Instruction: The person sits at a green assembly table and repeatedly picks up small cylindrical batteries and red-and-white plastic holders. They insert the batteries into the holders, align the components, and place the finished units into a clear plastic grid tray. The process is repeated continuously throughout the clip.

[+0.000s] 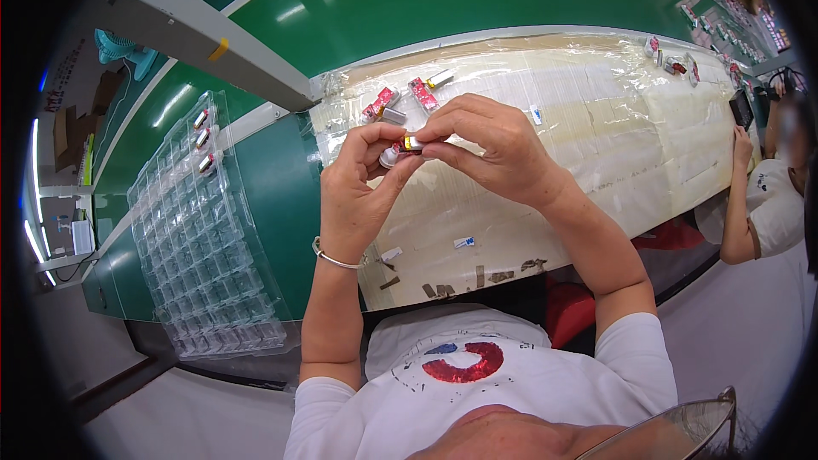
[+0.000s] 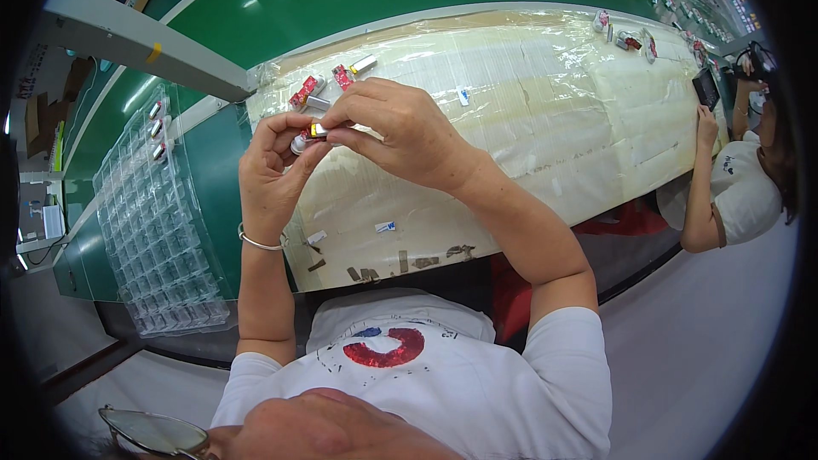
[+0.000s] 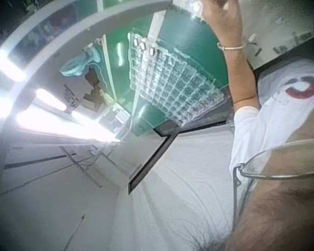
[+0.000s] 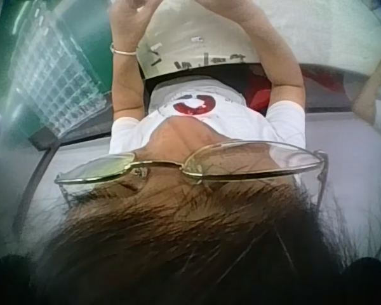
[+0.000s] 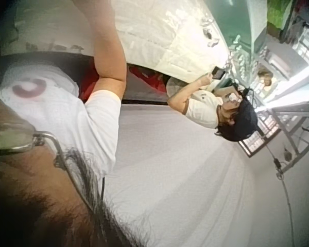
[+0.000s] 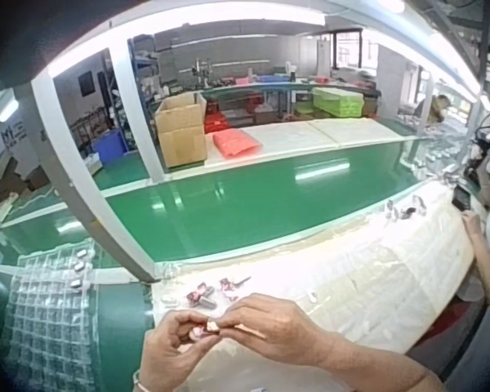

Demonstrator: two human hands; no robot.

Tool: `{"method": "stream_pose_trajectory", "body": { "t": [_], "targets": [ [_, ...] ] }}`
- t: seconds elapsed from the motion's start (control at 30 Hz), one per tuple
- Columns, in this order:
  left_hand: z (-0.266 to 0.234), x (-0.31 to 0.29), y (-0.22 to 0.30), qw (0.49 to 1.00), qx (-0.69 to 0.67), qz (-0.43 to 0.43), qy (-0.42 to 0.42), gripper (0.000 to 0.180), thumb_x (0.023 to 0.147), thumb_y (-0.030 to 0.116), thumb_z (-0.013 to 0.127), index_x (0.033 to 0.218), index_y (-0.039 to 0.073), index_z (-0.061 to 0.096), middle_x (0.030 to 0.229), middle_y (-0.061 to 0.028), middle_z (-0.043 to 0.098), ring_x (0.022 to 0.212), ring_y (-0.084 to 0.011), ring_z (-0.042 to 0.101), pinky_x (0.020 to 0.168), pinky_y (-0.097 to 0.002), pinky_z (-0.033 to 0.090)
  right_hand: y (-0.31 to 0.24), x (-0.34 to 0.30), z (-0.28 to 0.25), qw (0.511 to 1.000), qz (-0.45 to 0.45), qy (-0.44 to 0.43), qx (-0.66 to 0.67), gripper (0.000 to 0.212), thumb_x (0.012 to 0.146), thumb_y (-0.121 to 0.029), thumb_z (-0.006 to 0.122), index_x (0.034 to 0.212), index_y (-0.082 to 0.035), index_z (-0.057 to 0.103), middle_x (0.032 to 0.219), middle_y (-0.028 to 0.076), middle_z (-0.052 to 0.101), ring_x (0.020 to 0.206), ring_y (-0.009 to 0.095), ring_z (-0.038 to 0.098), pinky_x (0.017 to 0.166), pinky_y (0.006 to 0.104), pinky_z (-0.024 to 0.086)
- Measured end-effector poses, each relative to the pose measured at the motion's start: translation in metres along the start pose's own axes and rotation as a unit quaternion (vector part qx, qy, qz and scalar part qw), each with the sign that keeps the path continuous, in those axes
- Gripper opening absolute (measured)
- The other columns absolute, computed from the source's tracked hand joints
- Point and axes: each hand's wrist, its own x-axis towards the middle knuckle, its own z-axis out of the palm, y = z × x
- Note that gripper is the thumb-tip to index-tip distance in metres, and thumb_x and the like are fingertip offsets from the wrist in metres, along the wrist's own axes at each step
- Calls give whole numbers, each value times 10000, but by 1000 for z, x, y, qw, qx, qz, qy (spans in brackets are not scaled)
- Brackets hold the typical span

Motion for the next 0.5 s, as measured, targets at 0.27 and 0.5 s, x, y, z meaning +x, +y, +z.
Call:
{"method": "stream_pose_trajectory", "body": {
  "t": [0.27, 0.5],
  "targets": [
    [0, 0, 1, 1000, 8, -2, 0, 299, 858, 29, 737, 1105, -10, 573, 1038, -76, 698, 978, -127, 681, 813, -256, 575, -1, -1, -3, 1000, -7, -18, 1, 200, 767, -35, 776, 960, -34, 721, 905, 97, 696, 830, 233, 673, 700, 312, 549],
    [-2, 0, 1, 1000, 5, -9, -9, 276, 858, 13, 731, 1092, -20, 589, 1038, -69, 695, 969, -118, 677, 819, -250, 574, 4, -2, -2, 1000, -25, -18, -1, 213, 757, -38, 784, 963, -46, 730, 908, 83, 700, 831, 220, 672, 698, 304, 548]
  ]
}}
